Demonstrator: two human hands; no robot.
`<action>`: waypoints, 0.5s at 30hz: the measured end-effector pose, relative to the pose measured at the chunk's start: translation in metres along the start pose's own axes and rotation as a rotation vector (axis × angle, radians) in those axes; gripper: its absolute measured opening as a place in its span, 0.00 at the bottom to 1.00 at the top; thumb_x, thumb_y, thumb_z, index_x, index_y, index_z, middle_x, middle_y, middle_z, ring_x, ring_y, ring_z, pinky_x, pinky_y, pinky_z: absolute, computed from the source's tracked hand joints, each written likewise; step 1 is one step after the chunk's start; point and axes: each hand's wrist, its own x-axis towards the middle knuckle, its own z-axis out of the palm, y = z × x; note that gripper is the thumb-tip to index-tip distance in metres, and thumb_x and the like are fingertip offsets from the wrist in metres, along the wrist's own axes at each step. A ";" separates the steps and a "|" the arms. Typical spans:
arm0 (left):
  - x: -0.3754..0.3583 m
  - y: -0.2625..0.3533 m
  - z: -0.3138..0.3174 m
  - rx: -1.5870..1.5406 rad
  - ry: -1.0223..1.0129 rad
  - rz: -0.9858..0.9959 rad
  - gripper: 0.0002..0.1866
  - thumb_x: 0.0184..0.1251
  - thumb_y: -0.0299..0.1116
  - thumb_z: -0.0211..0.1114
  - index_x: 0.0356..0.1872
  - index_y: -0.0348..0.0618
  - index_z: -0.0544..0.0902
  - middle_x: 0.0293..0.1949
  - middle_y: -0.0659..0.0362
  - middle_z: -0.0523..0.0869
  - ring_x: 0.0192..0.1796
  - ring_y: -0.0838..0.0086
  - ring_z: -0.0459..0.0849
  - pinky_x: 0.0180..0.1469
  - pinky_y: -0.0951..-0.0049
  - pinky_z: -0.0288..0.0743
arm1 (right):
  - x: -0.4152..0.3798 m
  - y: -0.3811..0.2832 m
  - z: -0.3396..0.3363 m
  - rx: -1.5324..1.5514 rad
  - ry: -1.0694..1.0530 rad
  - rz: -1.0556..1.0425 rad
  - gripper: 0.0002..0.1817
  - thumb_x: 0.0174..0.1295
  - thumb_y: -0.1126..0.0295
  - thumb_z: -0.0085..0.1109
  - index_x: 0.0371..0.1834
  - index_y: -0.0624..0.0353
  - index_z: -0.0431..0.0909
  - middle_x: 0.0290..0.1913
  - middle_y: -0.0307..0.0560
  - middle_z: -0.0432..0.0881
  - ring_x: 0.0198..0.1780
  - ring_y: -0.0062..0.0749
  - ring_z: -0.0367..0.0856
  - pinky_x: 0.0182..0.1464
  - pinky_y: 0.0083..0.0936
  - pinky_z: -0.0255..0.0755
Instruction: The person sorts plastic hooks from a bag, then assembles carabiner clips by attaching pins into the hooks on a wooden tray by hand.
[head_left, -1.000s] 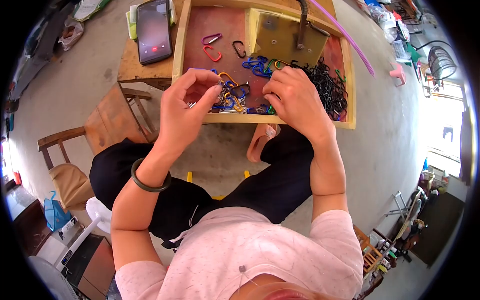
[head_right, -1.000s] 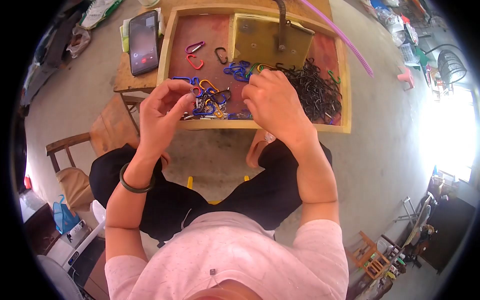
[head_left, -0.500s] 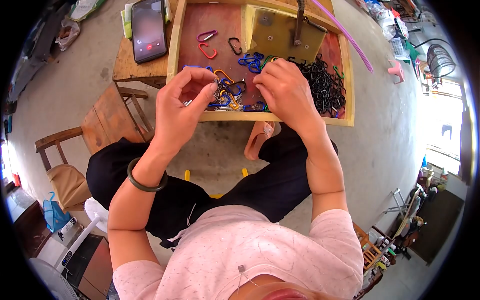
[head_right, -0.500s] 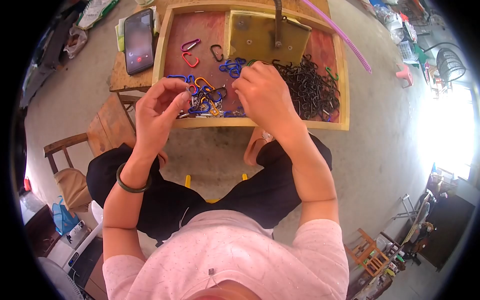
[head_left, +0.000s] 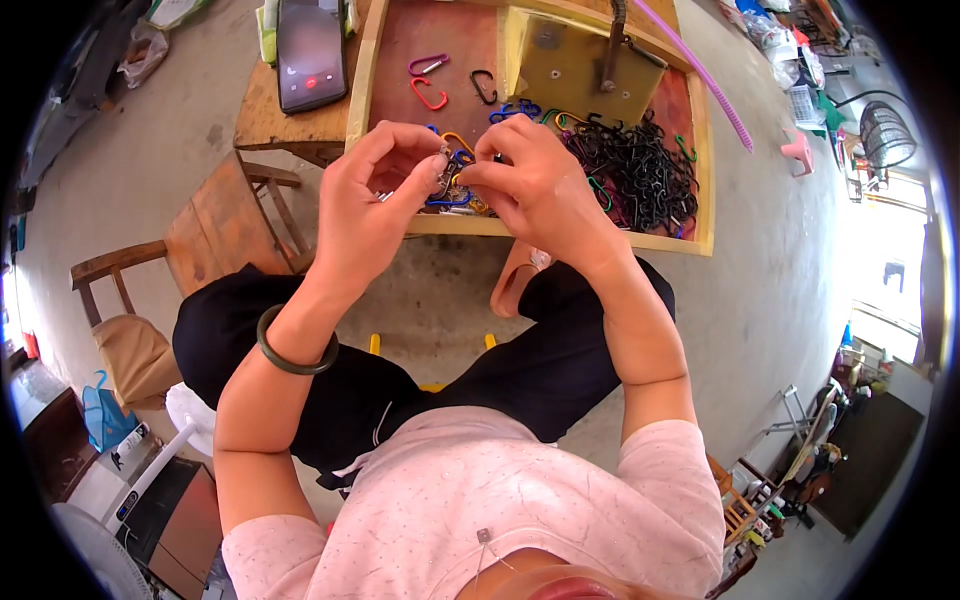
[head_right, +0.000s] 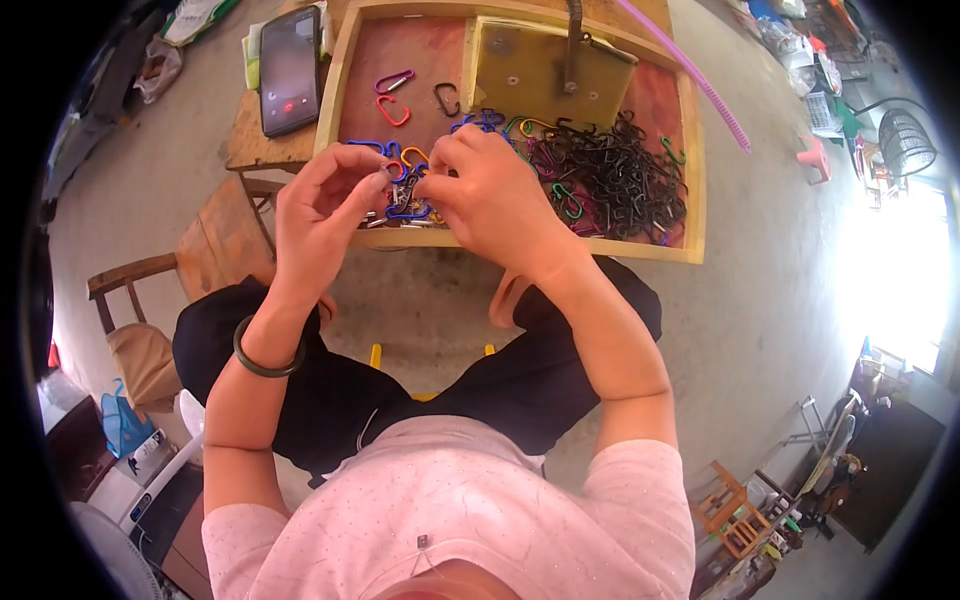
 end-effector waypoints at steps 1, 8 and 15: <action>0.000 0.000 0.000 0.008 -0.004 0.003 0.07 0.70 0.26 0.68 0.44 0.36 0.83 0.36 0.65 0.86 0.37 0.85 0.83 0.40 0.82 0.77 | 0.000 -0.001 0.001 -0.005 -0.007 -0.013 0.04 0.51 0.74 0.68 0.31 0.54 0.84 0.37 0.39 0.77 0.45 0.37 0.75 0.49 0.35 0.71; -0.001 0.002 0.000 0.011 0.002 0.001 0.07 0.69 0.26 0.68 0.44 0.36 0.83 0.36 0.65 0.86 0.36 0.86 0.83 0.40 0.82 0.77 | 0.007 0.001 0.001 -0.114 -0.034 0.036 0.04 0.51 0.74 0.67 0.30 0.55 0.83 0.39 0.40 0.77 0.47 0.38 0.75 0.51 0.35 0.70; -0.002 -0.003 -0.004 0.004 0.005 0.006 0.06 0.69 0.26 0.68 0.43 0.36 0.83 0.35 0.65 0.86 0.35 0.86 0.82 0.38 0.82 0.77 | 0.011 -0.009 0.006 -0.212 -0.098 0.019 0.03 0.51 0.73 0.63 0.29 0.57 0.83 0.42 0.41 0.80 0.49 0.37 0.75 0.53 0.34 0.70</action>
